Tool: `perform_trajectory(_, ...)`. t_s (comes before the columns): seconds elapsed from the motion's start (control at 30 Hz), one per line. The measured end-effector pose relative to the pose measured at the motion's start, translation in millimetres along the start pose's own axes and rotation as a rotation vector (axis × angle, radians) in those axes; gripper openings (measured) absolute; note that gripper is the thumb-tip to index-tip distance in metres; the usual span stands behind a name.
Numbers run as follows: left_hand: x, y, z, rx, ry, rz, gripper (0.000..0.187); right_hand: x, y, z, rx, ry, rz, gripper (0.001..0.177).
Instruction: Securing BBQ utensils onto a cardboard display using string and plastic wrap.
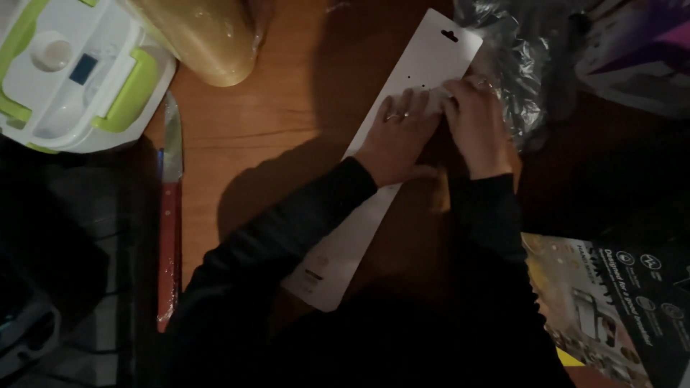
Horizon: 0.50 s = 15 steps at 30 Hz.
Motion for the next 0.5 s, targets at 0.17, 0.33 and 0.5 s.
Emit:
perform_trajectory(0.17,17.7,-6.8,-4.1,-0.021,-0.005,-0.108,0.091,13.5,25.9,2.0,0.057,0.021,-0.058,0.014)
perform_trajectory(0.33,16.3,-5.0,-0.1,-0.044,-0.064,-0.100,0.077,16.0,28.3,1.5,0.103,-0.006,-0.101,0.009)
perform_trajectory(0.5,8.7,-4.0,5.8,-0.014,-0.023,-0.109,0.071,17.6,25.1,1.3,0.152,-0.063,-0.064,0.014)
Point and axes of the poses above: each hand's wrist, its own z-axis away from the middle knuckle, its own x-axis out of the palm, y = z × x, the point moved 10 cm from there along -z, towards the middle knuckle, and after that the axes turned 11 degrees about -y, right-handed, at the moved point
